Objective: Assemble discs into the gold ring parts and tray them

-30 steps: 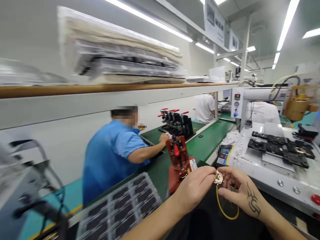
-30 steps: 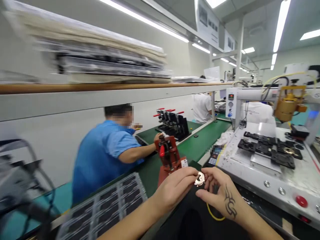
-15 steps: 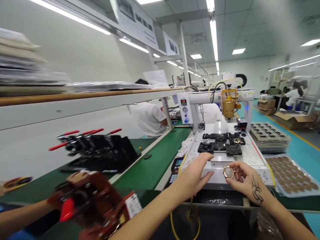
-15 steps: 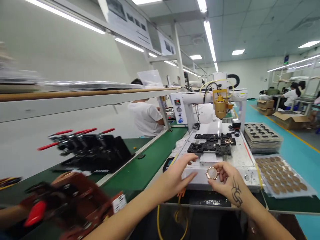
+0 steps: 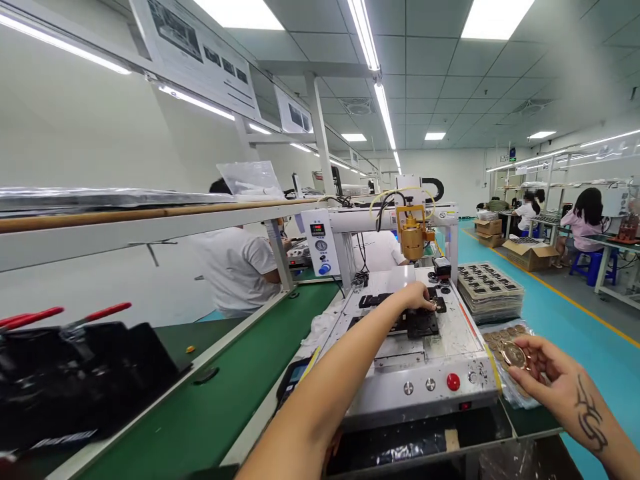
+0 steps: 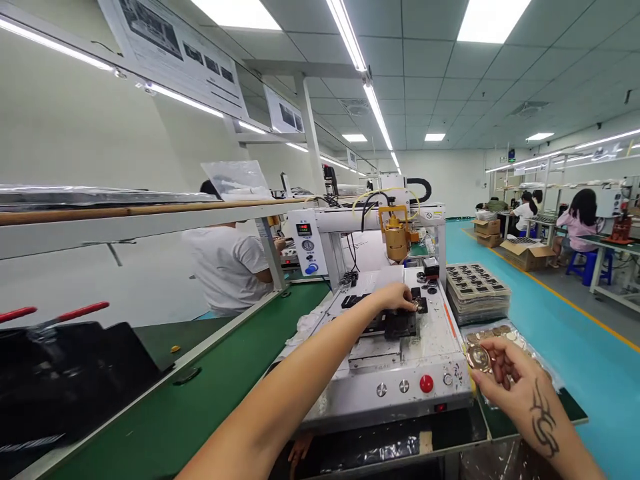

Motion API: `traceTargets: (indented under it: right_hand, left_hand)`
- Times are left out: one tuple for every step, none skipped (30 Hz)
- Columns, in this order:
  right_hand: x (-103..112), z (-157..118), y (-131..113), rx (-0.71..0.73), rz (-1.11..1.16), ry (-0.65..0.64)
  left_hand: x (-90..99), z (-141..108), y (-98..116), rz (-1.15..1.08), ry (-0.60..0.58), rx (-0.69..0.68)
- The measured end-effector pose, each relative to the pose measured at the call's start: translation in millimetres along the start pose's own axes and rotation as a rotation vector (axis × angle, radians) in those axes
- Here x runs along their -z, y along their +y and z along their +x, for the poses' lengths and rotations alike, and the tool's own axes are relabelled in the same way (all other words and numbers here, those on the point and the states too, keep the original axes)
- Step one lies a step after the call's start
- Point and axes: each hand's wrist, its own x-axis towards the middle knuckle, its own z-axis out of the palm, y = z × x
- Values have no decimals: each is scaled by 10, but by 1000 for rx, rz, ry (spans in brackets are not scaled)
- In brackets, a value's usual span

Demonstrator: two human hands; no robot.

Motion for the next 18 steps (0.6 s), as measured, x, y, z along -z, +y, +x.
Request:
traceTargets:
  right_hand:
    - [41,26,19,-8,13,-8]
    - [62,77,36,-12,19,-27]
    - [60,150,54,-8,23,-48]
    - [33,241,76,3,27,-73]
    - [-19,347,104,21,32,-98]
    - [-93,460,140,46,34,-115]
    - [-186,578,183,73,32,-124]
    - [-293,695,232,98,26,-132]
    - [-408,812,283,118,16,-153]
    - [-529,928,333,134,4,-173]
    - [-651,1044,379,146,-8,-194]
    - [-773,1163,420,154,-20,-224]
    - [-892,1284,453,159,-34,-263]
    - [-1008,1408,480,163,-53,-310]
    - [-1119,1532,502,165,-78,-362]
    - [-1224,1653,521,164,-105,-419]
    - [-1319,1769,537,162,-134,-480]
    - [-1402,1874,552,158,-163,-543]
  left_hand:
    - [26,44,8,16,-33,11]
    - [49,82,28,30,-57,20]
    - [66,114,59,42,-73,28]
    - [78,140,98,50,-81,34]
    - [84,156,140,55,-83,39]
    - [87,160,181,56,-76,41]
    - [89,148,215,52,-61,40]
    - [95,119,239,43,-39,34]
    - [107,73,250,28,-10,24]
    - [128,10,250,8,28,11]
    - [159,-67,241,-15,73,-5]
    - [198,-156,226,-42,124,-22]
    - [243,-255,211,-72,178,-41]
    - [290,-360,198,-105,231,-60]
    - [335,-472,188,-139,281,-81]
    - [375,-589,181,-175,325,-101]
    - [407,-712,176,-210,362,-120]
    - [428,-840,170,-244,393,-137]
